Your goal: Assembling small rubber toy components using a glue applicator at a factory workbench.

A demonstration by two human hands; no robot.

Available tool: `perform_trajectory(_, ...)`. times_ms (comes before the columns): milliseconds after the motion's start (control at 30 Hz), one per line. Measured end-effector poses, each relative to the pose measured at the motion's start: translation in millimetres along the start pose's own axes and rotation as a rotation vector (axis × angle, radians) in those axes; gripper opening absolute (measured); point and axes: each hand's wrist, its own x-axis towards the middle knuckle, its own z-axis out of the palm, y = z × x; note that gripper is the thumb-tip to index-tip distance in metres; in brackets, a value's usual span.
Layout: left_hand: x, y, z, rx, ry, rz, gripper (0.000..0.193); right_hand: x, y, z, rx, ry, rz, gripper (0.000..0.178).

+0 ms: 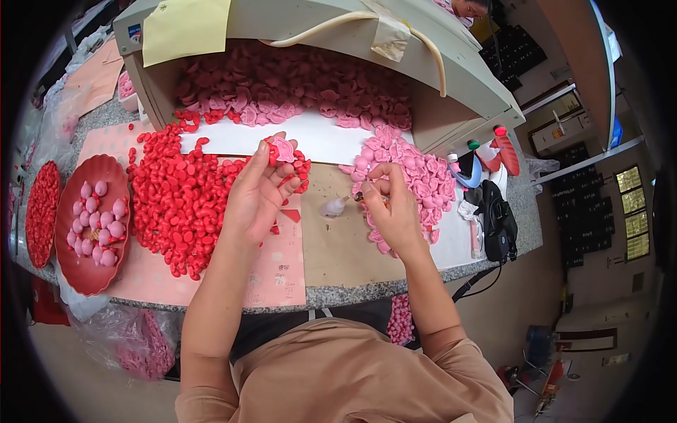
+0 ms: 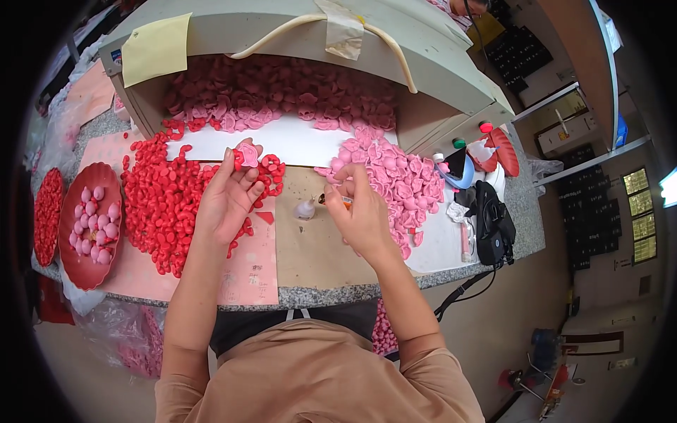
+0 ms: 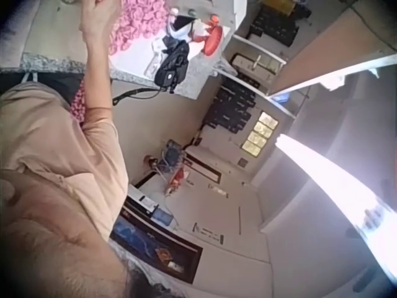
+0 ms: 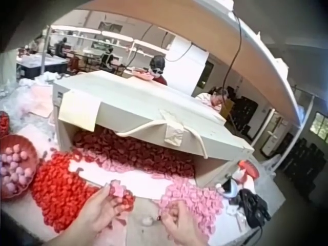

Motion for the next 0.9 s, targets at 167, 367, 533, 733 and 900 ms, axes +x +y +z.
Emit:
perform_trajectory(167,-1,-2,1,-0.002,-0.002,0.007,0.044,-1,1,-1,0.049,-0.003,0.016,0.022)
perform_trajectory(367,1,-4,-1,0.004,0.021,0.003,0.045,0,4,-2,0.049,0.006,0.007,0.022)
perform_trajectory(533,0,-1,0,0.007,0.011,0.017,0.046,0,2,-3,0.048,0.003,-0.001,0.022)
perform_trajectory(733,5,-2,-5,0.001,-0.010,0.020,0.046,3,5,-1,0.075,0.011,0.018,0.022)
perform_trajectory(900,9,0,-4,0.000,-0.022,0.018,0.043,8,17,1,0.055,0.004,-0.054,0.021)
